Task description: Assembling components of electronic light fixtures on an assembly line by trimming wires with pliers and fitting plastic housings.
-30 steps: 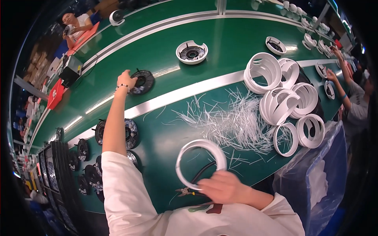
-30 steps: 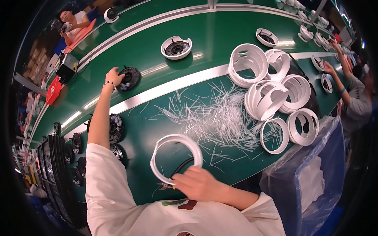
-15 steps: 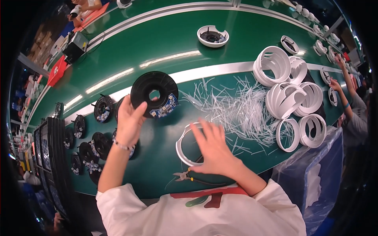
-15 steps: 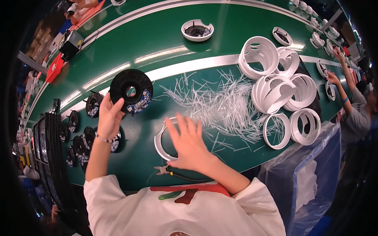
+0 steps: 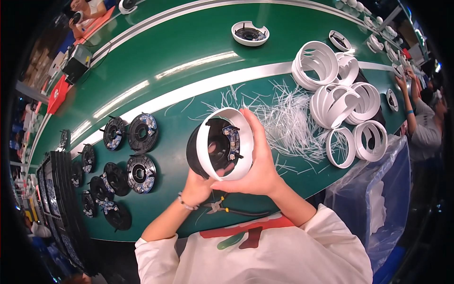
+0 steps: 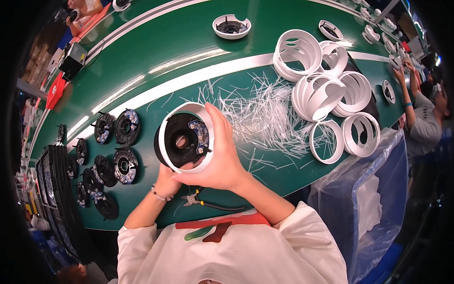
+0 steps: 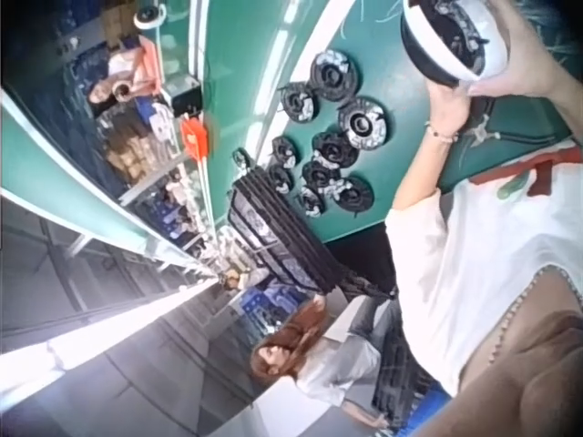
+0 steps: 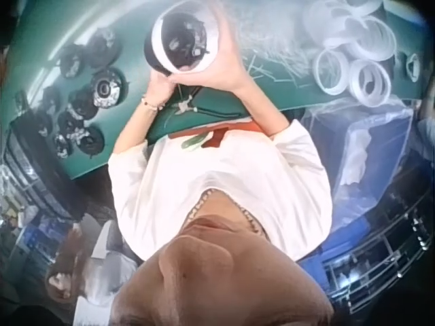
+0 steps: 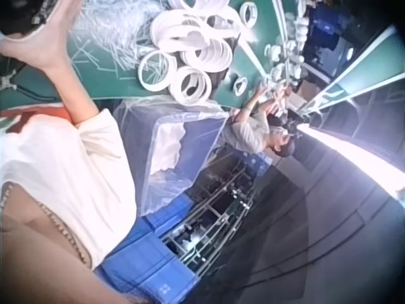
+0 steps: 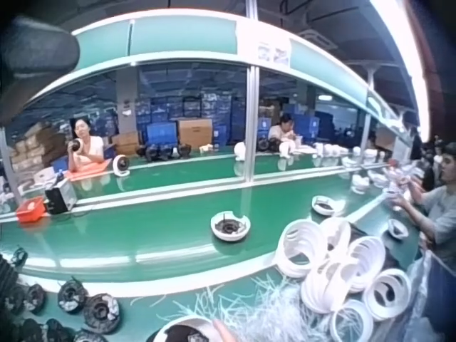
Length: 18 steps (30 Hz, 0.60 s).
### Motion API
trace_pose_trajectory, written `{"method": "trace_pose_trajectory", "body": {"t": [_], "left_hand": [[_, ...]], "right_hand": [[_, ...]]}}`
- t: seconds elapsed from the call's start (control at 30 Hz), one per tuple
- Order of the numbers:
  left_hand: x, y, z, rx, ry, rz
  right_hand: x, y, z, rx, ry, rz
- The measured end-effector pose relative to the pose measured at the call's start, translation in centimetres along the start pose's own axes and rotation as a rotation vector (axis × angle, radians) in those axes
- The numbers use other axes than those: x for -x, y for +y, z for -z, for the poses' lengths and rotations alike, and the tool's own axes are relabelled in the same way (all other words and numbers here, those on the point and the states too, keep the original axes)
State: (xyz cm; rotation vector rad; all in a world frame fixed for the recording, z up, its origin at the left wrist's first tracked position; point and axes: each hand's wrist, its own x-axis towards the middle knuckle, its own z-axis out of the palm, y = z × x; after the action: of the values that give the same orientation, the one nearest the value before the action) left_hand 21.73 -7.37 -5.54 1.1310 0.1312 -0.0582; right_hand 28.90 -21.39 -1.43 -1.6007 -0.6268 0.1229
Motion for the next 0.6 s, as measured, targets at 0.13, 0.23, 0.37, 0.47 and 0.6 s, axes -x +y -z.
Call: {"method": "trace_pose_trajectory", "body": {"t": [0.13,0.23,0.37,0.47,0.6], "left_hand": [[-0.9,3.5,1.5,0.424,-0.372,0.24],[-2.5,3.3,1.4,0.797,-0.198,0.307],[-3.3,4.0,0.5,0.692,-0.027,0.352],[-3.7,3.8,0.7,0.753,-0.097,0.354],[-3.6,4.2,0.4,0.659,-0.087,0.302]], "right_hand": [[-0.1,-0.4,0.5,0.125,-0.07,0.056],[-0.1,-0.9,0.0,0.202,-0.12,0.052],[-0.3,-1.0,0.1,0.239,-0.127,0.102],[-0.7,-0.8,0.4,0.285,-0.154,0.162],[-1.0,-0.8,0.5,0.351,-0.181,0.25]]}}
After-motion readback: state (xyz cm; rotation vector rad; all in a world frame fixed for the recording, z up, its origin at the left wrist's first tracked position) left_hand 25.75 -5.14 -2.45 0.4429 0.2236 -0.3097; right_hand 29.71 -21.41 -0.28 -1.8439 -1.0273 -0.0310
